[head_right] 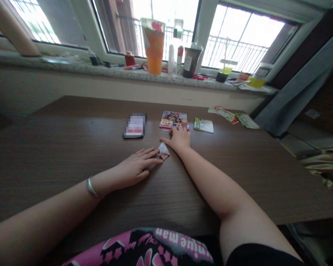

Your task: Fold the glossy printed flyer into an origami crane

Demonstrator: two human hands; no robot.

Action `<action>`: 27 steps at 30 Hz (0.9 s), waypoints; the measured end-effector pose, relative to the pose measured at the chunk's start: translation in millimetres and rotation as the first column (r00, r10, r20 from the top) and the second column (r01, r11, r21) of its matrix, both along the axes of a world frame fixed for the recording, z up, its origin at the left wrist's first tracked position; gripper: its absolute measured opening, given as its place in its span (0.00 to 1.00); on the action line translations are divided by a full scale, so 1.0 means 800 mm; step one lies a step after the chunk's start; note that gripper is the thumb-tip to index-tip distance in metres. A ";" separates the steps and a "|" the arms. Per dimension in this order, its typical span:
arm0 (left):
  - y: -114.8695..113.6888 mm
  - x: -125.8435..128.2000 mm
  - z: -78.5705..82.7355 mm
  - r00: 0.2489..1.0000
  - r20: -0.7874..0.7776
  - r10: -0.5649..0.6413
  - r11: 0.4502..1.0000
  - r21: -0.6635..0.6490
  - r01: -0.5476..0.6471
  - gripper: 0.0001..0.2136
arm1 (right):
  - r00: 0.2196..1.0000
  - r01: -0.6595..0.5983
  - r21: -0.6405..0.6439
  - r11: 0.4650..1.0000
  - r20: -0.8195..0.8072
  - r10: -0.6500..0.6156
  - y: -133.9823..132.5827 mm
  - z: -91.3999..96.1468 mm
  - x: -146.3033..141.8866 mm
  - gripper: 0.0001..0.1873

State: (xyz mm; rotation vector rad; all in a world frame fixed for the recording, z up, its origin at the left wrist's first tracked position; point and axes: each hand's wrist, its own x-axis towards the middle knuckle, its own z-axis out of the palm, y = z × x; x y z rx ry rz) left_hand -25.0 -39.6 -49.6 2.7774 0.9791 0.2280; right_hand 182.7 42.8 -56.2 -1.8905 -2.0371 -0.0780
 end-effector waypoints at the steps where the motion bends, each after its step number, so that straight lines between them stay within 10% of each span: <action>1: 0.001 0.000 -0.001 1.000 0.003 -0.001 1.000 0.001 0.001 0.26 | 1.000 0.000 0.001 1.000 0.000 0.000 0.000 -0.001 0.000 0.28; 11: 0.002 -0.003 0.004 0.995 0.094 -0.041 0.997 0.067 0.035 0.21 | 0.958 -0.204 -0.033 0.978 -0.213 0.193 0.008 -0.010 0.008 0.14; 19: -0.001 -0.004 0.006 0.988 0.148 -0.046 0.991 0.131 0.027 0.18 | 0.873 -0.472 -0.100 0.876 -0.191 0.449 -0.067 -0.007 0.019 0.24; 27: 0.011 -0.006 0.000 0.989 0.122 0.088 0.982 0.157 -0.107 0.16 | 0.832 -0.535 -0.029 0.844 -0.190 0.521 -0.085 -0.003 0.025 0.13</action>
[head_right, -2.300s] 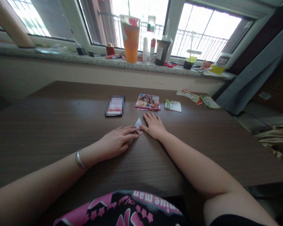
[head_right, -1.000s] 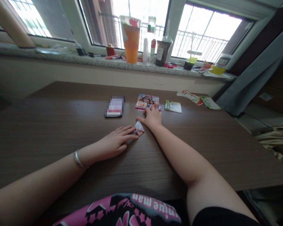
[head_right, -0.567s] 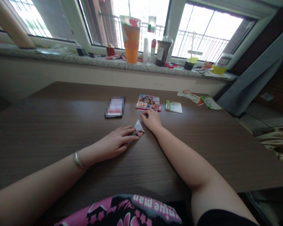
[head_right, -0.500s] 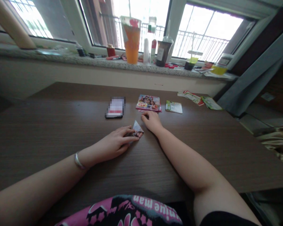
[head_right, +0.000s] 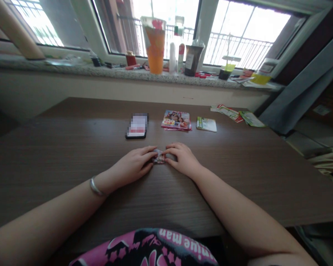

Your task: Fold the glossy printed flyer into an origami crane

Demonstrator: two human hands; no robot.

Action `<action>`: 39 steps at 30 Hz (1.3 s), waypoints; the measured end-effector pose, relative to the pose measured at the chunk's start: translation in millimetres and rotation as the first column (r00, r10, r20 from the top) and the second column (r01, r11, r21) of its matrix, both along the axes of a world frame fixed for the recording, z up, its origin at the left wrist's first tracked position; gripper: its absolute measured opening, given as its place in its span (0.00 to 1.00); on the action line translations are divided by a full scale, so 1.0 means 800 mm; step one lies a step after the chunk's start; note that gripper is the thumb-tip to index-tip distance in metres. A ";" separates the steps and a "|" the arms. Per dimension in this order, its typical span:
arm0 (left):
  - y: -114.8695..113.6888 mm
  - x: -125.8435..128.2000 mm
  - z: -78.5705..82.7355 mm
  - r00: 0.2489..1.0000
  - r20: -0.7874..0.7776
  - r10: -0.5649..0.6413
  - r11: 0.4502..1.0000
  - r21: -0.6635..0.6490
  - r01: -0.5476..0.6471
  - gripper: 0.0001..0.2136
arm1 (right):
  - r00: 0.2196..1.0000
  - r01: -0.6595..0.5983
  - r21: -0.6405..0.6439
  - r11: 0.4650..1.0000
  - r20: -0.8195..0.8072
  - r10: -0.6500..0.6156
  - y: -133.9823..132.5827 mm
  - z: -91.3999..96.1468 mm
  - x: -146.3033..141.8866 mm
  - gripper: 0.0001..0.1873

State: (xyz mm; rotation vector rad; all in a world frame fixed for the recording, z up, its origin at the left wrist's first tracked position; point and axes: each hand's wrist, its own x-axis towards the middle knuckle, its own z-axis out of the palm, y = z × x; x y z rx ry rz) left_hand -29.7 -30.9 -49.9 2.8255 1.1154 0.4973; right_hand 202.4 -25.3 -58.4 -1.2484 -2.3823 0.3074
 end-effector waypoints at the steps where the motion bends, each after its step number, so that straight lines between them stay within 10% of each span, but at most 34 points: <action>1: 0.002 -0.002 -0.001 1.000 -0.007 0.014 1.000 0.018 -0.014 0.15 | 0.999 -0.038 0.011 0.999 0.012 0.038 0.001 0.000 0.001 0.14; 19: 0.013 -0.010 -0.001 0.998 0.050 -0.024 0.999 -0.030 0.026 0.07 | 0.979 -0.142 0.168 0.975 0.168 0.114 -0.006 0.006 -0.001 0.11; 39: 0.022 -0.002 -0.004 0.975 0.053 0.215 0.955 -0.219 -0.199 0.06 | 0.986 0.160 -0.100 0.982 0.067 -0.153 -0.003 0.006 -0.009 0.07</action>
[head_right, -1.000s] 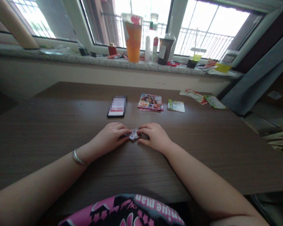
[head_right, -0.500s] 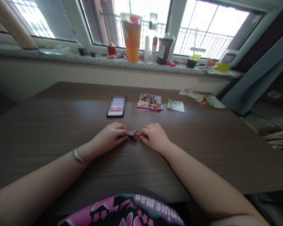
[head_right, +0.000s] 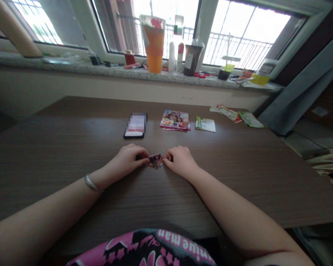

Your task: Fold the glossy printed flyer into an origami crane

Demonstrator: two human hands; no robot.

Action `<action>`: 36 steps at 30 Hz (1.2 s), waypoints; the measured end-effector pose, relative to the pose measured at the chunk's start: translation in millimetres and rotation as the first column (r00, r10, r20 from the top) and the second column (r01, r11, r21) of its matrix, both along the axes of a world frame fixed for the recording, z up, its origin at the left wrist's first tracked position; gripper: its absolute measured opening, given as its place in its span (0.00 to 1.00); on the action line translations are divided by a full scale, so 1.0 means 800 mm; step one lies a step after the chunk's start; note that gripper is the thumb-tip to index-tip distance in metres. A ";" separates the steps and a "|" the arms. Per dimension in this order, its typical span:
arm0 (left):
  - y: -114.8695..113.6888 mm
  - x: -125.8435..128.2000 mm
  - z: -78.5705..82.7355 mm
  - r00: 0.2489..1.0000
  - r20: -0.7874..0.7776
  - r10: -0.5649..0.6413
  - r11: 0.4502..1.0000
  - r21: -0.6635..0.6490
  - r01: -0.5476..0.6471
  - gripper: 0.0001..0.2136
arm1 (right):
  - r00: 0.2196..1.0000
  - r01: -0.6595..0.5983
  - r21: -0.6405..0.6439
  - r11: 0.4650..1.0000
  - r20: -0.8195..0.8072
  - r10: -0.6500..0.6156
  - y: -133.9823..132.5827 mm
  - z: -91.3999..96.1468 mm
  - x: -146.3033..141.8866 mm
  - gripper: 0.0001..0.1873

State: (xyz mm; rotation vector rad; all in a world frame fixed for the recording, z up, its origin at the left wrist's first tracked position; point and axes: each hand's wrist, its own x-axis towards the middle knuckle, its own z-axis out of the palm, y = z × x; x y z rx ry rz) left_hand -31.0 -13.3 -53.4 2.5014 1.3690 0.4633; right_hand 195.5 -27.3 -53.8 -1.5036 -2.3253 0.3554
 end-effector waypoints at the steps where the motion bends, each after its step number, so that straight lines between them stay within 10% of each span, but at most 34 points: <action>1: 0.000 0.000 -0.001 1.000 0.007 0.012 1.000 -0.007 -0.011 0.07 | 1.000 0.005 -0.001 1.000 0.002 -0.005 0.000 0.000 0.000 0.07; 25: -0.003 0.017 -0.001 0.986 0.102 -0.135 0.980 0.161 0.118 0.09 | 0.973 -0.189 0.129 0.974 -0.112 0.204 0.008 -0.006 0.007 0.06; 36: 0.024 0.029 0.000 0.995 -0.002 -0.096 0.985 0.145 0.095 0.03 | 0.997 -0.032 0.159 0.987 0.077 0.020 0.015 0.007 0.014 0.03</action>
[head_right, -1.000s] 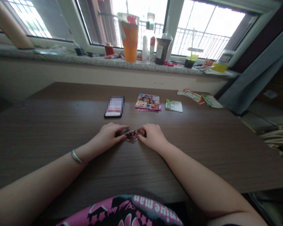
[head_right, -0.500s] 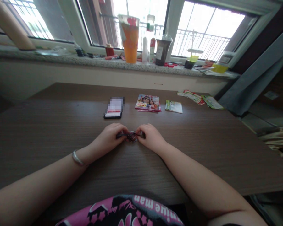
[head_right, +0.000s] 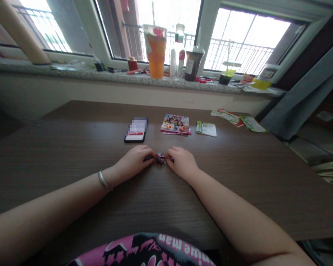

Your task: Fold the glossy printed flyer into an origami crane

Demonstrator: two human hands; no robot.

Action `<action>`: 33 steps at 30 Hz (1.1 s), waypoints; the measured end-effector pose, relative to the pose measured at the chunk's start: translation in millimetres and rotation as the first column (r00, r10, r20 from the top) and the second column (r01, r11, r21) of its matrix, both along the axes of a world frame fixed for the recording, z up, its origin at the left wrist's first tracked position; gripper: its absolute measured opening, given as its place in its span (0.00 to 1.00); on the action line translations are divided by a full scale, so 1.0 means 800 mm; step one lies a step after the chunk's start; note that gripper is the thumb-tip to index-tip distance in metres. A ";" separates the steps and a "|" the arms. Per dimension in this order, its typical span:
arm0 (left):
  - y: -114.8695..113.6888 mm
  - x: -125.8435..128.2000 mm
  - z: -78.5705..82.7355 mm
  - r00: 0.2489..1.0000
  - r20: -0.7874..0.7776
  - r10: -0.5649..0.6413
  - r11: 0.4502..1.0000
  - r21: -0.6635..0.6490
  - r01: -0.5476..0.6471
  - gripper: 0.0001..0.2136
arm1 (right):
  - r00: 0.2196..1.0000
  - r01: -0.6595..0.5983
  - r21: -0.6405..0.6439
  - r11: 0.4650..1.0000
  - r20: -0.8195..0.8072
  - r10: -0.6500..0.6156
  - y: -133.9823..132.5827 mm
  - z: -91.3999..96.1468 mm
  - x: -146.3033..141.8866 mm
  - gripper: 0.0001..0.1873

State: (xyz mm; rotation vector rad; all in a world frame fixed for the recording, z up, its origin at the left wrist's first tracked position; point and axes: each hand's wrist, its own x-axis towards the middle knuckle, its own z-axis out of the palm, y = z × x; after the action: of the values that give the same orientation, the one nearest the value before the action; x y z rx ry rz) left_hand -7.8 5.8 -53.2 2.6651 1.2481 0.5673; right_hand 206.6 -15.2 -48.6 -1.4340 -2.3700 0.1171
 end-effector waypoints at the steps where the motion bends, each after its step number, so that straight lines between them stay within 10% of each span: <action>1: 0.005 0.002 0.001 1.000 -0.010 -0.007 1.000 0.001 0.007 0.03 | 1.000 0.012 0.000 1.000 0.005 -0.012 0.002 0.001 0.003 0.03; 33: 0.017 0.002 0.012 0.942 -0.313 0.124 0.948 0.317 -0.020 0.10 | 0.988 0.125 -0.032 0.992 0.100 -0.121 0.023 0.003 0.022 0.04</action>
State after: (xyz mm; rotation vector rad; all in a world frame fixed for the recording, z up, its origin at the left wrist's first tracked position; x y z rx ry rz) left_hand -5.8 19.2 -43.6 3.0885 1.4545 0.3597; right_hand 224.1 2.9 -46.0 -1.6356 -2.3603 0.0616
